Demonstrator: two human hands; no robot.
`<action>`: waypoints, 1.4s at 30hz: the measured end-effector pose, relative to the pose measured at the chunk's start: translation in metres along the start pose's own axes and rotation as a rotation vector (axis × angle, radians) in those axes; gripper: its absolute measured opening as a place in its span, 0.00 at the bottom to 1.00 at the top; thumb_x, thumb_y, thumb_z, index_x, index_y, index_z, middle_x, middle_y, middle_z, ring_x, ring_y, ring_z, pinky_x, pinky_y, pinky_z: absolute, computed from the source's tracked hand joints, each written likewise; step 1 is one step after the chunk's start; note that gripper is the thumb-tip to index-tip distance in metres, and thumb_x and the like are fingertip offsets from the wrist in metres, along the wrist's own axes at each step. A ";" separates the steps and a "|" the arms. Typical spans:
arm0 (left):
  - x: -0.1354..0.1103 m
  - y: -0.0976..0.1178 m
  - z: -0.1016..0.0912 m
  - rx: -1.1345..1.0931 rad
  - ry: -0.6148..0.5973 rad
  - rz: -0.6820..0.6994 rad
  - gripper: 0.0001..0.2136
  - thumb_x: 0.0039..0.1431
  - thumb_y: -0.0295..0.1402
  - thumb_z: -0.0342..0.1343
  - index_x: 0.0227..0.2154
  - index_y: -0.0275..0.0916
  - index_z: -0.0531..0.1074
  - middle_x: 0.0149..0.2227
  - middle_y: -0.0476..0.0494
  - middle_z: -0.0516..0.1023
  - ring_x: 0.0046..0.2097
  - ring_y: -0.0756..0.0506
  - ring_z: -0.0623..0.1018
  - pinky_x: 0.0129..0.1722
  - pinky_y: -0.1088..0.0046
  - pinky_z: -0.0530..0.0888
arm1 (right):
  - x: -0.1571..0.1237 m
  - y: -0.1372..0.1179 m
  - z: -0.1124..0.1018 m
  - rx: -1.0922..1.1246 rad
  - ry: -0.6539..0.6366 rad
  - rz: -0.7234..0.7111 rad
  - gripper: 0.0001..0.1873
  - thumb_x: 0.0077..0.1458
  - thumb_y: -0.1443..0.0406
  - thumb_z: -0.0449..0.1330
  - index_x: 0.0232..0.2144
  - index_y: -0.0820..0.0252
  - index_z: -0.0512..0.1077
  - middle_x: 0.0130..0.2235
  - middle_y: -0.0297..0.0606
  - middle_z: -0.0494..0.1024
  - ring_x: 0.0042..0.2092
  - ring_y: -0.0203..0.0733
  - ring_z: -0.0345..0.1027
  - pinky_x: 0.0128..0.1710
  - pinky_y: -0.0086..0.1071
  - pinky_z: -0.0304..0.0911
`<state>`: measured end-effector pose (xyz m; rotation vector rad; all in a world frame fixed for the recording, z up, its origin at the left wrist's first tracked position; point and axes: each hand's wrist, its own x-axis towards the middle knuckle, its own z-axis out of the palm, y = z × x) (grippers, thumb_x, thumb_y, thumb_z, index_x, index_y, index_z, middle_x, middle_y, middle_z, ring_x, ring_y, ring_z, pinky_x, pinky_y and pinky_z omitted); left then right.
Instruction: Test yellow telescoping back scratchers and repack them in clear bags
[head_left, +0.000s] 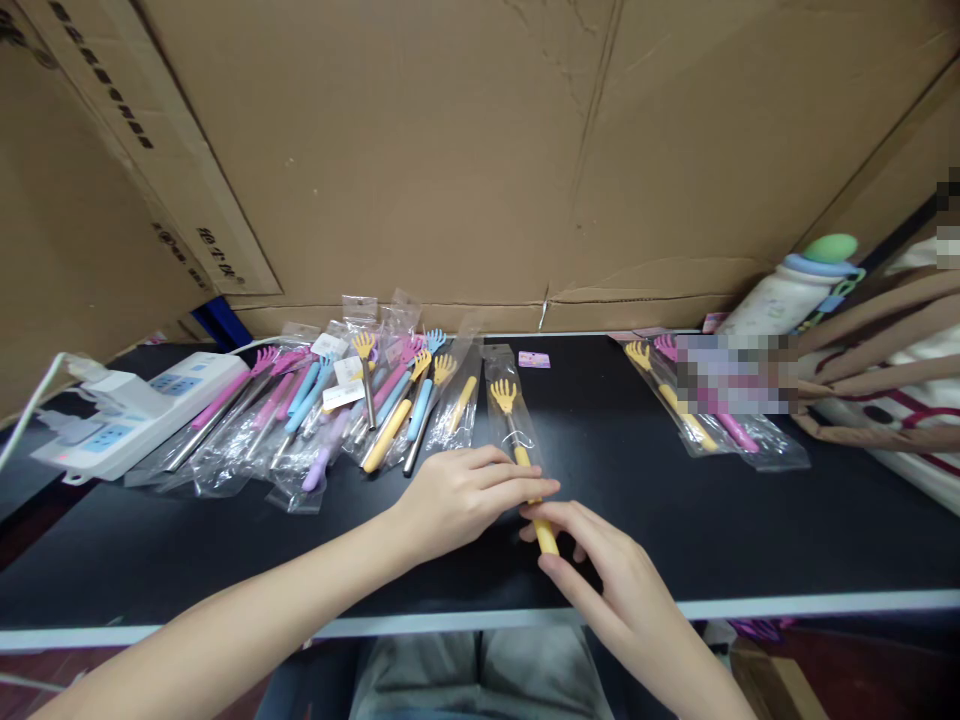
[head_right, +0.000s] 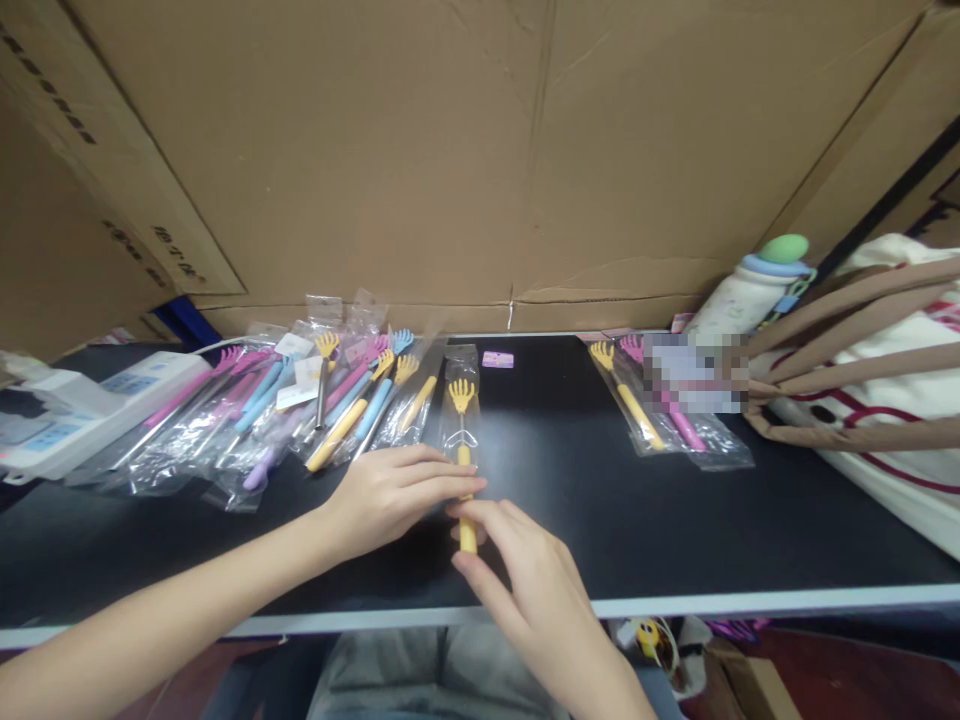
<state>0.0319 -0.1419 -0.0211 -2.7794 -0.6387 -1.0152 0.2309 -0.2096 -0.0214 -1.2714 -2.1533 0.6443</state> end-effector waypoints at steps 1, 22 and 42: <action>0.000 0.000 0.000 0.003 -0.001 -0.002 0.12 0.64 0.28 0.46 0.47 0.41 0.70 0.45 0.51 0.78 0.40 0.52 0.76 0.40 0.78 0.76 | 0.000 0.001 0.000 -0.009 0.025 0.004 0.12 0.60 0.63 0.51 0.46 0.56 0.64 0.41 0.39 0.75 0.39 0.37 0.71 0.37 0.28 0.65; 0.000 0.001 0.002 -0.049 0.014 0.032 0.12 0.64 0.25 0.44 0.43 0.39 0.71 0.39 0.50 0.79 0.40 0.53 0.77 0.40 0.80 0.75 | 0.014 0.019 -0.010 -0.140 -0.014 -0.110 0.29 0.58 0.59 0.55 0.60 0.55 0.55 0.57 0.44 0.66 0.57 0.44 0.60 0.55 0.40 0.60; -0.003 0.006 0.003 -0.108 0.015 0.145 0.10 0.62 0.26 0.50 0.44 0.41 0.73 0.45 0.53 0.78 0.42 0.52 0.78 0.43 0.79 0.75 | 0.029 0.022 -0.008 -0.389 0.073 -0.213 0.17 0.56 0.67 0.56 0.49 0.59 0.69 0.47 0.40 0.76 0.49 0.44 0.68 0.48 0.39 0.66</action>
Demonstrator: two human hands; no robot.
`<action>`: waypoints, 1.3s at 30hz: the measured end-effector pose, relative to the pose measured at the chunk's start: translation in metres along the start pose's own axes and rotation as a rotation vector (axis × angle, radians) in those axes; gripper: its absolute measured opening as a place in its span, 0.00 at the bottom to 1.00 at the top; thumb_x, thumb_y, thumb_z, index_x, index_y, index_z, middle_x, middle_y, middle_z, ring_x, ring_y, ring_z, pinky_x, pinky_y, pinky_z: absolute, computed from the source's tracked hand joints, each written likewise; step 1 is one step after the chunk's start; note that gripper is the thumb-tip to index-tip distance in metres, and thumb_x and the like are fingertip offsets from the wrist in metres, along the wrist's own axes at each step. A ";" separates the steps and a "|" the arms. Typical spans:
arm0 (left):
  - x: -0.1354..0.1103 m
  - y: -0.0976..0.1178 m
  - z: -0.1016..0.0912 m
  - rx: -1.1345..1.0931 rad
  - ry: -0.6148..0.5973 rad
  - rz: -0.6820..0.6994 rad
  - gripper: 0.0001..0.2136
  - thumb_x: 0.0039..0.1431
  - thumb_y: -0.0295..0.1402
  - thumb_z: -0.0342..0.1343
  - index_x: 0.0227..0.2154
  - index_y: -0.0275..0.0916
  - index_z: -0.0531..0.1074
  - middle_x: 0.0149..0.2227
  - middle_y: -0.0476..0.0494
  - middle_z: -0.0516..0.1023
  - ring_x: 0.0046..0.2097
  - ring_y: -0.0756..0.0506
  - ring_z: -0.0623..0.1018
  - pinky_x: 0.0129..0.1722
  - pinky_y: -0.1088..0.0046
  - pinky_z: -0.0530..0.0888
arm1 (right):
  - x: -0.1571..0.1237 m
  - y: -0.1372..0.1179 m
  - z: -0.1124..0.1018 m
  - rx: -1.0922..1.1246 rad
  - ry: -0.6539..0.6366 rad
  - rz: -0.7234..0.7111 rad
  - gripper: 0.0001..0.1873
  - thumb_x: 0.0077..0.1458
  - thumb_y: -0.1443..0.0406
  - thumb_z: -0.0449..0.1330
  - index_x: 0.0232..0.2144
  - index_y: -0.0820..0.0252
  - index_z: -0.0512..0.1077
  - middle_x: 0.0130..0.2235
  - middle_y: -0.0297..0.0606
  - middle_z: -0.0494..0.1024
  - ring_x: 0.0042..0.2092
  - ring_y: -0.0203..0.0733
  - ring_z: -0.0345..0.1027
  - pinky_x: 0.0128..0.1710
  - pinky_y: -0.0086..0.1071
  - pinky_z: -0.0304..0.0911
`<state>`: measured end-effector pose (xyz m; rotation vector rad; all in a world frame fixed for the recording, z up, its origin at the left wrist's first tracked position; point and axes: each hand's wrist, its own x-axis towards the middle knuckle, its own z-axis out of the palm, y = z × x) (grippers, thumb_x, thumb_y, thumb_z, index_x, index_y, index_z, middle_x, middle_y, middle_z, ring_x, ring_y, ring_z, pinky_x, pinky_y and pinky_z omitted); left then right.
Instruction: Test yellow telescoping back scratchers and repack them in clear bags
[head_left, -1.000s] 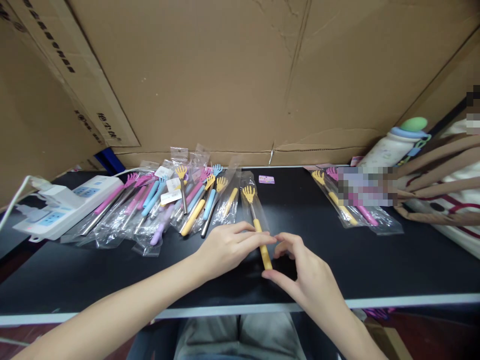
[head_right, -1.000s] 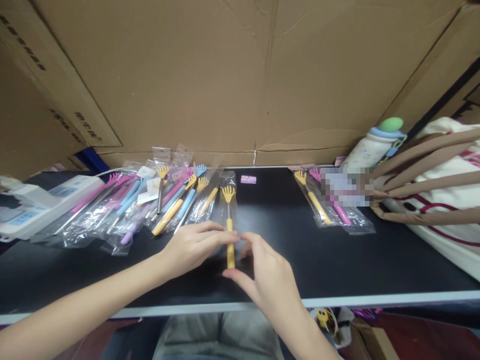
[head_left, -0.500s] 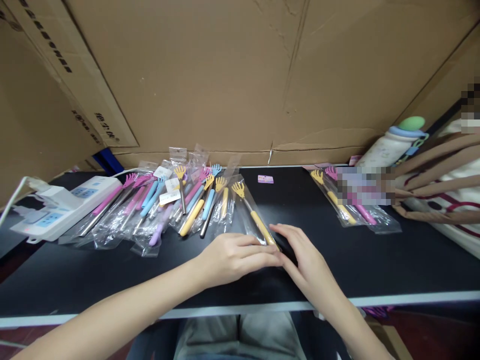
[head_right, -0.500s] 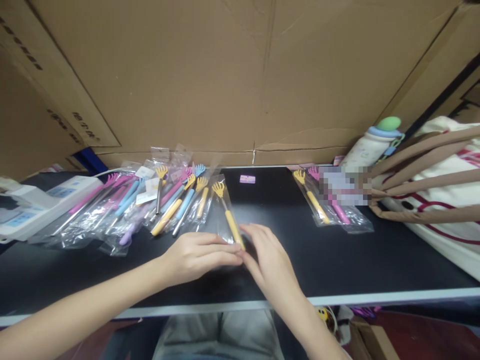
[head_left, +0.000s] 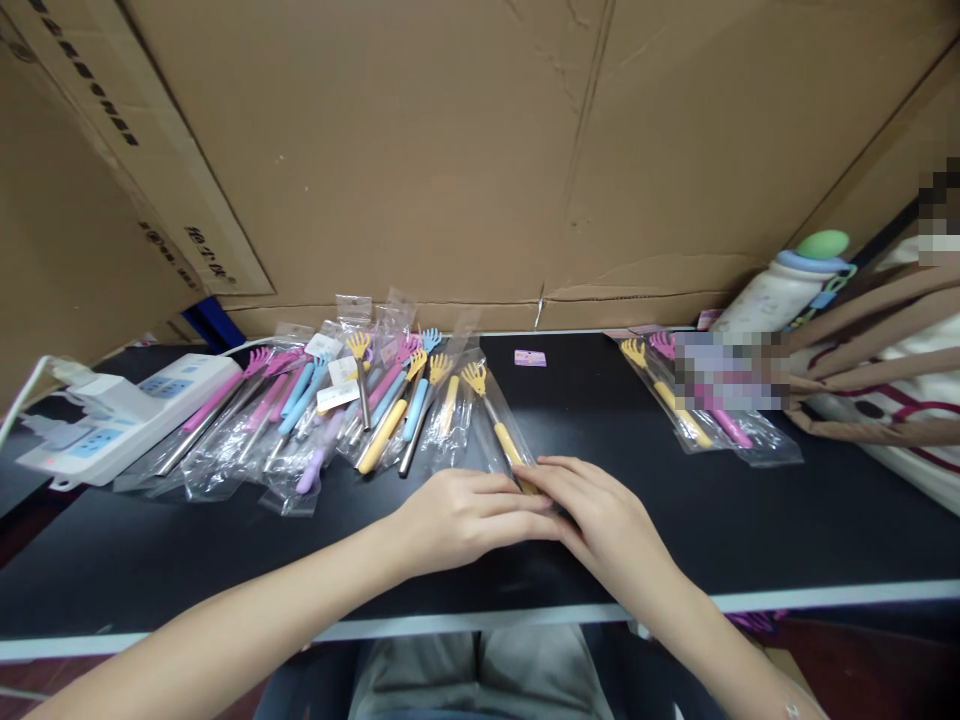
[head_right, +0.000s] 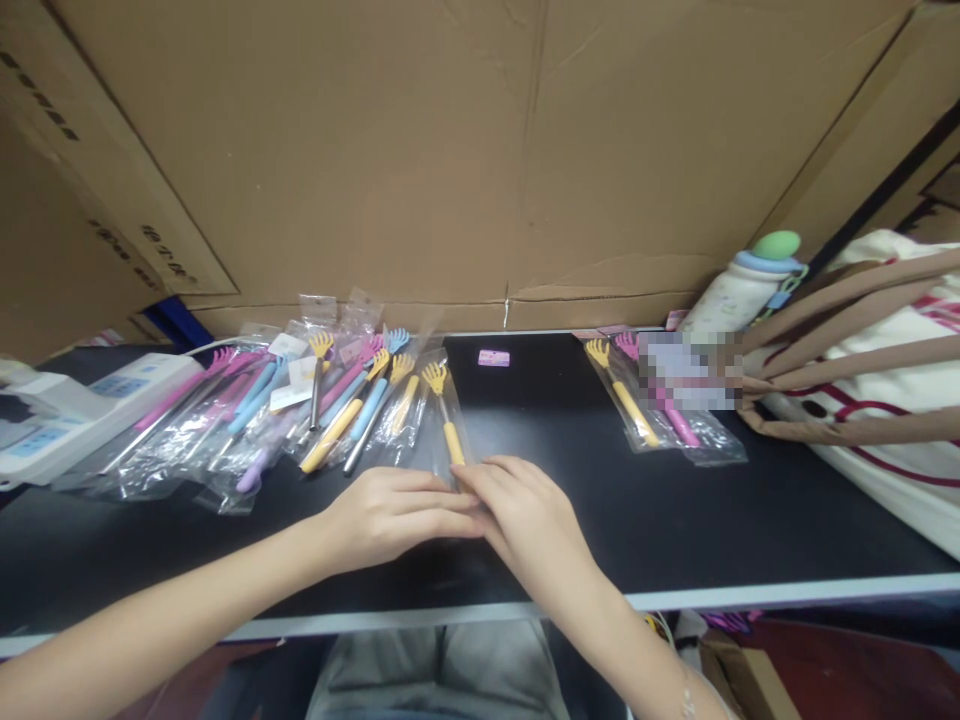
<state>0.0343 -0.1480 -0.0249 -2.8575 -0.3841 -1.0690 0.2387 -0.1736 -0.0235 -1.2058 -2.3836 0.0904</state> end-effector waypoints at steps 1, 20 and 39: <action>0.000 0.000 0.000 0.003 -0.003 0.005 0.10 0.62 0.27 0.51 0.44 0.40 0.73 0.46 0.53 0.78 0.42 0.52 0.78 0.44 0.79 0.75 | 0.001 -0.001 -0.001 -0.005 0.012 -0.005 0.16 0.56 0.67 0.55 0.48 0.59 0.70 0.45 0.40 0.77 0.48 0.44 0.69 0.47 0.38 0.66; 0.004 0.003 -0.005 -0.062 -0.007 0.019 0.12 0.61 0.25 0.50 0.47 0.39 0.70 0.47 0.50 0.77 0.45 0.51 0.77 0.46 0.78 0.75 | -0.008 -0.006 0.002 0.117 0.257 0.002 0.05 0.58 0.69 0.54 0.33 0.59 0.71 0.29 0.36 0.75 0.31 0.36 0.69 0.30 0.27 0.64; 0.003 -0.002 0.002 -0.092 0.026 -0.114 0.08 0.62 0.27 0.49 0.38 0.37 0.74 0.41 0.46 0.80 0.44 0.50 0.79 0.48 0.77 0.74 | -0.030 -0.012 0.009 0.254 0.178 0.127 0.17 0.59 0.64 0.54 0.51 0.57 0.65 0.49 0.41 0.76 0.48 0.40 0.72 0.47 0.30 0.67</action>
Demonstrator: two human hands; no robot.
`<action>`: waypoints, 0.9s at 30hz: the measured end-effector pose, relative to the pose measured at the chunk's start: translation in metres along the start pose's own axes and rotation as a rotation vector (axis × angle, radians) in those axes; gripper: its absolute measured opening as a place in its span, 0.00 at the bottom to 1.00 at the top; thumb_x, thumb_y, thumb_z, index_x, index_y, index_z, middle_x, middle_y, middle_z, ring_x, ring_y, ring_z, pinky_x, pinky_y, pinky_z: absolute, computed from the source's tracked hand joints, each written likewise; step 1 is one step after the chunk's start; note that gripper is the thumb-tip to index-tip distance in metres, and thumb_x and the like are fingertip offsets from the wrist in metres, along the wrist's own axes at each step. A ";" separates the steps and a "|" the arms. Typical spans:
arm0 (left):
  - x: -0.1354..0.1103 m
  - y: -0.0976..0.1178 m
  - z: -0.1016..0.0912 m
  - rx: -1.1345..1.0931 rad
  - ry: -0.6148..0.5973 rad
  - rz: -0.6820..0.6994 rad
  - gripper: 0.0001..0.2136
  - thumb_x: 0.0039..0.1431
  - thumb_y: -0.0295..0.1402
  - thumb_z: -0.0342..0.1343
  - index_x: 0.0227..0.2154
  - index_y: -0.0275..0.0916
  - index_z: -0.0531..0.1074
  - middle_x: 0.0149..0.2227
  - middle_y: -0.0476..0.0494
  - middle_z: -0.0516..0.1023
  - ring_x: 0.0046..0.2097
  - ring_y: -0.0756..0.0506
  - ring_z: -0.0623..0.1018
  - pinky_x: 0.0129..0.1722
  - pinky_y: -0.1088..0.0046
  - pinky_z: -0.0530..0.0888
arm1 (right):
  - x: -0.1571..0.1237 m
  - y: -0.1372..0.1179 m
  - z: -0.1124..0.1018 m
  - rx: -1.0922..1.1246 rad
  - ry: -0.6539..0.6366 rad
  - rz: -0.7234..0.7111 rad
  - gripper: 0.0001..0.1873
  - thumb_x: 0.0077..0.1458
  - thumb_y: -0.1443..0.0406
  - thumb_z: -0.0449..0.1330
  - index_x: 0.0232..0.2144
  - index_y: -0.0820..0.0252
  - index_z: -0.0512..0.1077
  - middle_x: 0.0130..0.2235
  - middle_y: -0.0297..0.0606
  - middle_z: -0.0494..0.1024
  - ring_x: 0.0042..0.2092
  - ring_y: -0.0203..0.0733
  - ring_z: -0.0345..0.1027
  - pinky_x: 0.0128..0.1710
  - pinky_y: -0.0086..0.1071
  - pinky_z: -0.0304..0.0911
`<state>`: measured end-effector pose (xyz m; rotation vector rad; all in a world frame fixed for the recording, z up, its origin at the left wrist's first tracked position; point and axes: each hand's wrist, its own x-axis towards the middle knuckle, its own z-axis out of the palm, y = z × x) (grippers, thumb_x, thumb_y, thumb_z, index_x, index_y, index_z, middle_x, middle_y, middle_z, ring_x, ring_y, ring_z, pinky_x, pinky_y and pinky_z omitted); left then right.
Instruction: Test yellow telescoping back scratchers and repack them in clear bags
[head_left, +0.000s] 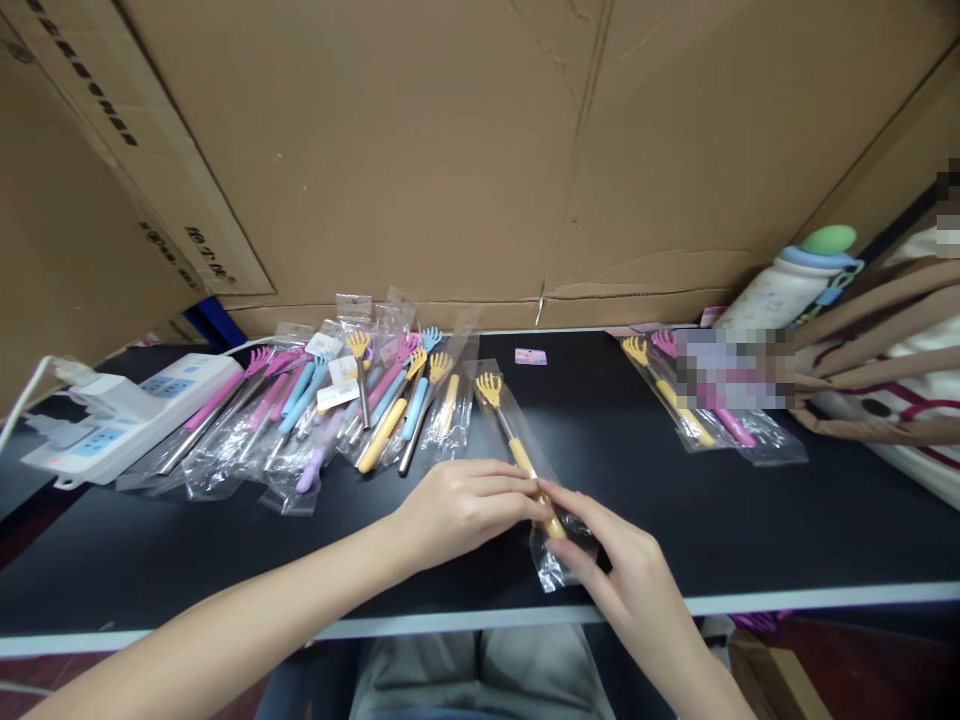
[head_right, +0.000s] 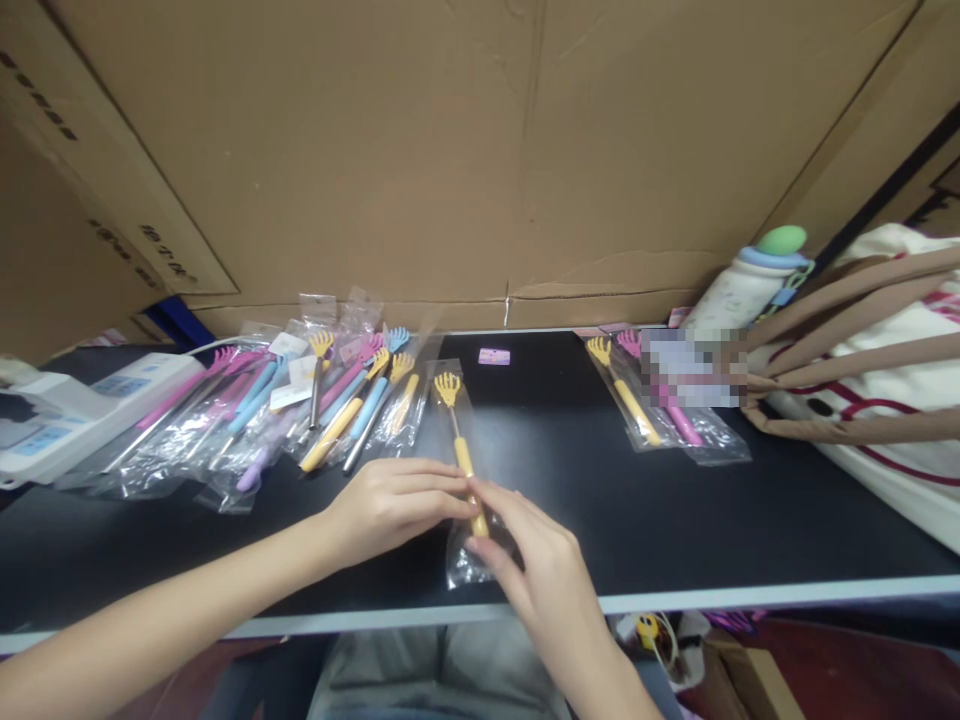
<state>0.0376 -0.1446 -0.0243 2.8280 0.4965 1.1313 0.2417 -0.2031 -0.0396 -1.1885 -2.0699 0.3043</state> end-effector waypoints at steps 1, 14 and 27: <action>0.000 0.000 0.000 -0.010 0.000 -0.003 0.08 0.62 0.27 0.49 0.38 0.37 0.74 0.41 0.46 0.80 0.44 0.50 0.78 0.49 0.77 0.74 | 0.000 -0.001 0.000 0.018 0.002 0.026 0.16 0.59 0.64 0.54 0.50 0.57 0.66 0.48 0.41 0.76 0.46 0.40 0.73 0.45 0.29 0.68; 0.005 -0.006 -0.007 0.018 -0.021 -0.030 0.13 0.63 0.27 0.48 0.48 0.41 0.69 0.50 0.48 0.75 0.54 0.50 0.73 0.55 0.73 0.70 | -0.012 0.008 -0.011 0.225 0.150 0.254 0.10 0.57 0.62 0.55 0.40 0.57 0.70 0.40 0.39 0.79 0.39 0.38 0.76 0.38 0.23 0.70; 0.022 -0.087 -0.044 -0.218 0.089 -0.734 0.15 0.62 0.40 0.48 0.46 0.40 0.70 0.48 0.42 0.75 0.53 0.42 0.72 0.56 0.60 0.64 | -0.014 0.069 -0.062 0.615 0.101 0.444 0.15 0.49 0.57 0.63 0.38 0.55 0.70 0.45 0.42 0.77 0.42 0.50 0.75 0.45 0.39 0.71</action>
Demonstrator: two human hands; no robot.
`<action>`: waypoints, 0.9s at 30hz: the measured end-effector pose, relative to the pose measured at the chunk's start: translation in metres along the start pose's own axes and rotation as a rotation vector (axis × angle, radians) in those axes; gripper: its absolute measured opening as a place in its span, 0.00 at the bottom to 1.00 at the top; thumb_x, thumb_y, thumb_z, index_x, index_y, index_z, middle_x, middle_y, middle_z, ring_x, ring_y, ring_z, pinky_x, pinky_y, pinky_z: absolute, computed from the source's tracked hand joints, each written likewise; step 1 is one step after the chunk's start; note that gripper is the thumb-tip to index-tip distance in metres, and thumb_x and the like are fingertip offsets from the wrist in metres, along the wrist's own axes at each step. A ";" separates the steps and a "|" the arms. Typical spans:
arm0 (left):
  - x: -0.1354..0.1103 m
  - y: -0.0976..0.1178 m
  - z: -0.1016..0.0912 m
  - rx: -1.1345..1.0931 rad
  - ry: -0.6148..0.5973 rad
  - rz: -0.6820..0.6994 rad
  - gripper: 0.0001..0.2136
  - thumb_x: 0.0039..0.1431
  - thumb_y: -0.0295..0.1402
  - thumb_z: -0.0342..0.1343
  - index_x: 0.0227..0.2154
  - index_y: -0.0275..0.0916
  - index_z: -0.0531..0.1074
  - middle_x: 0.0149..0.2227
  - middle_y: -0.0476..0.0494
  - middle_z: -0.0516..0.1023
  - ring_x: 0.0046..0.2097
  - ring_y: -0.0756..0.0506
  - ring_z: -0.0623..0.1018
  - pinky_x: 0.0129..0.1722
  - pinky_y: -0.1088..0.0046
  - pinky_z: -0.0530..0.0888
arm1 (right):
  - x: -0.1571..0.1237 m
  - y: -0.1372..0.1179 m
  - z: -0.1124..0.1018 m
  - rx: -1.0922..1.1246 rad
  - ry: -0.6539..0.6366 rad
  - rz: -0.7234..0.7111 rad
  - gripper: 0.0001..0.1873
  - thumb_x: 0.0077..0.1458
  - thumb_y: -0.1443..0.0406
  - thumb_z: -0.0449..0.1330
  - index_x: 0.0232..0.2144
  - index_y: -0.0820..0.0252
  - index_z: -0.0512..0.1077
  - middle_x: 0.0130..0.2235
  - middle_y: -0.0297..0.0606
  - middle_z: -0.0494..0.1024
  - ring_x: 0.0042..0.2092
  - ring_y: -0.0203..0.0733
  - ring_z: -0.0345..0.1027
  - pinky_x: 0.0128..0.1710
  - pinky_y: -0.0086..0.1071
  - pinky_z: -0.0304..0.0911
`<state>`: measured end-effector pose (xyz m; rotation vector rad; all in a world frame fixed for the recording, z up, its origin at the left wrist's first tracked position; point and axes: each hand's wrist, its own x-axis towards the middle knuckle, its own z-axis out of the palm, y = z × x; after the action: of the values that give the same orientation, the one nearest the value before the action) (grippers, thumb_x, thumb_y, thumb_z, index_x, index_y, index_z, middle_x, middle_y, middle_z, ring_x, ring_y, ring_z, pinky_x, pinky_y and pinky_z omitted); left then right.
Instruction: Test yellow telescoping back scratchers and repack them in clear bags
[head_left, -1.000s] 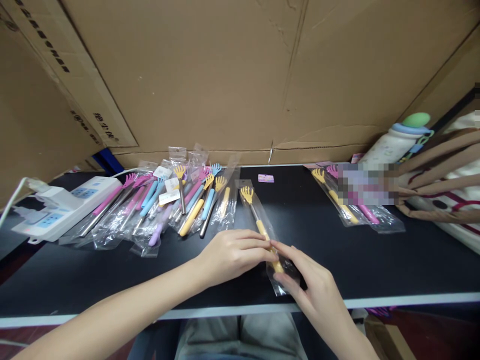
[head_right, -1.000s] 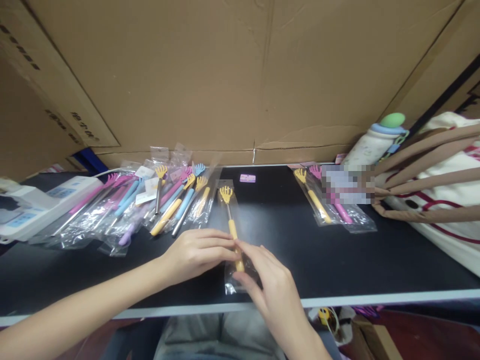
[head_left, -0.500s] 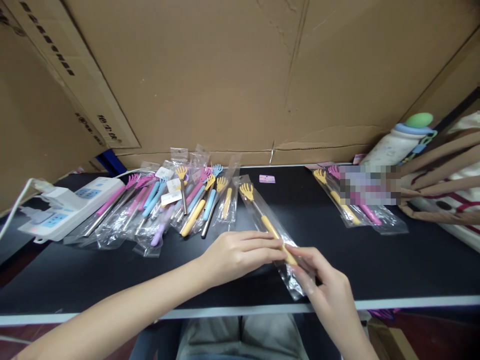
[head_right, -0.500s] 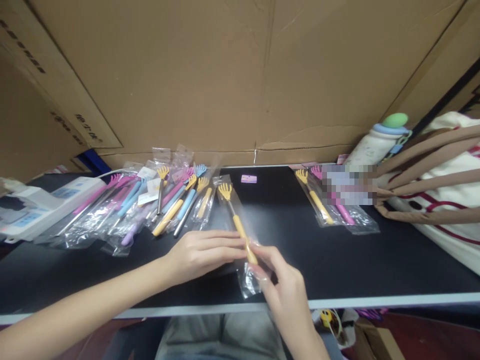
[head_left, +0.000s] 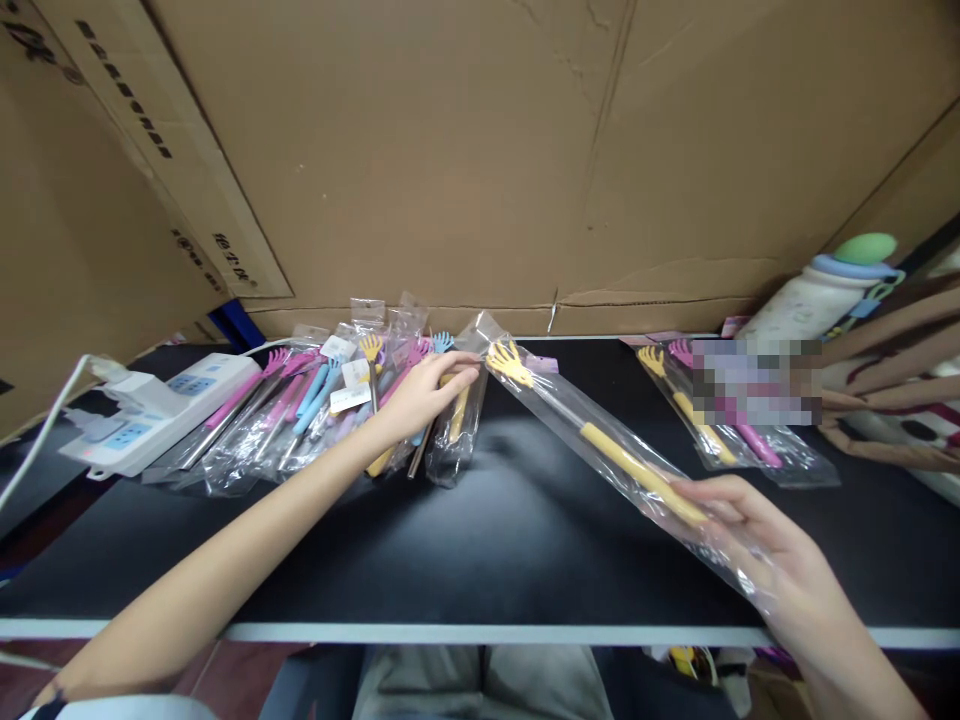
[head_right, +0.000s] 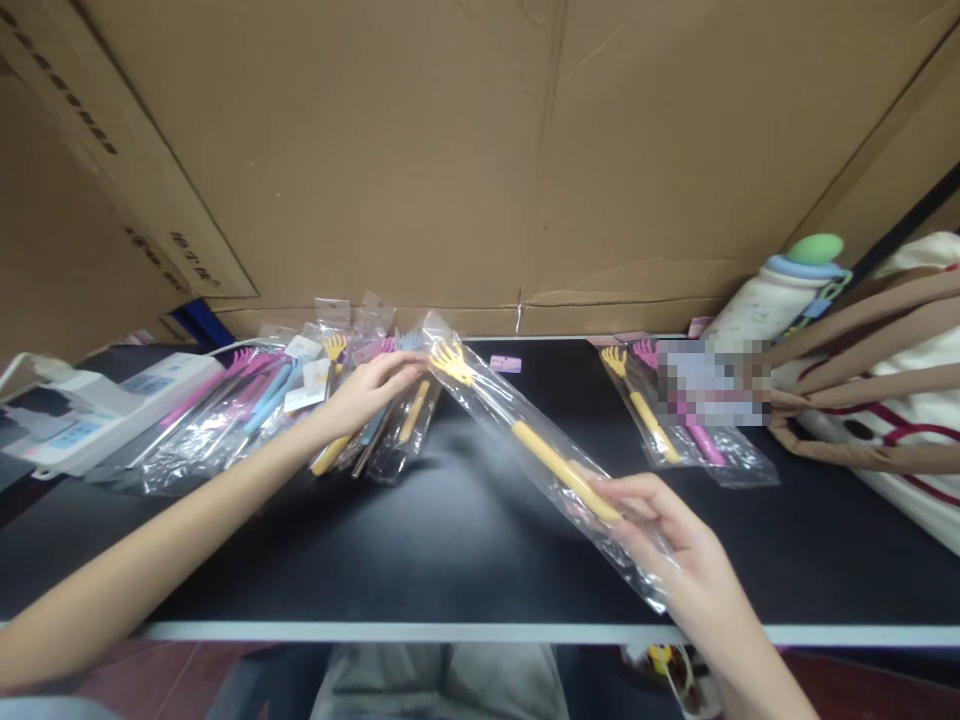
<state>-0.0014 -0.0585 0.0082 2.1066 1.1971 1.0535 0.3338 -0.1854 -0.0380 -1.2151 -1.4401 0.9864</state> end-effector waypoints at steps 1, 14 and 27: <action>0.001 -0.001 0.002 -0.100 0.007 -0.017 0.15 0.63 0.41 0.46 0.45 0.39 0.71 0.47 0.42 0.76 0.53 0.42 0.71 0.56 0.61 0.64 | 0.001 0.001 -0.002 -0.014 -0.007 -0.001 0.15 0.48 0.57 0.64 0.38 0.55 0.71 0.45 0.42 0.77 0.42 0.50 0.75 0.45 0.39 0.71; -0.009 -0.003 0.014 -0.756 0.048 -0.268 0.20 0.55 0.42 0.58 0.48 0.38 0.69 0.39 0.41 0.78 0.43 0.46 0.78 0.47 0.69 0.73 | -0.001 0.009 0.000 -0.088 -0.009 0.010 0.15 0.46 0.57 0.65 0.35 0.58 0.72 0.47 0.46 0.77 0.44 0.52 0.74 0.46 0.40 0.70; -0.019 0.030 0.029 -0.859 -0.092 -0.376 0.23 0.56 0.36 0.58 0.50 0.40 0.54 0.44 0.38 0.78 0.32 0.50 0.79 0.38 0.69 0.76 | 0.004 -0.024 0.070 -0.138 -0.006 -0.216 0.09 0.51 0.60 0.62 0.34 0.57 0.70 0.44 0.43 0.78 0.46 0.47 0.73 0.44 0.35 0.70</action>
<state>0.0305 -0.0909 0.0059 1.1993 0.8253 1.0235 0.2603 -0.1852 -0.0277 -1.1268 -1.6277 0.7540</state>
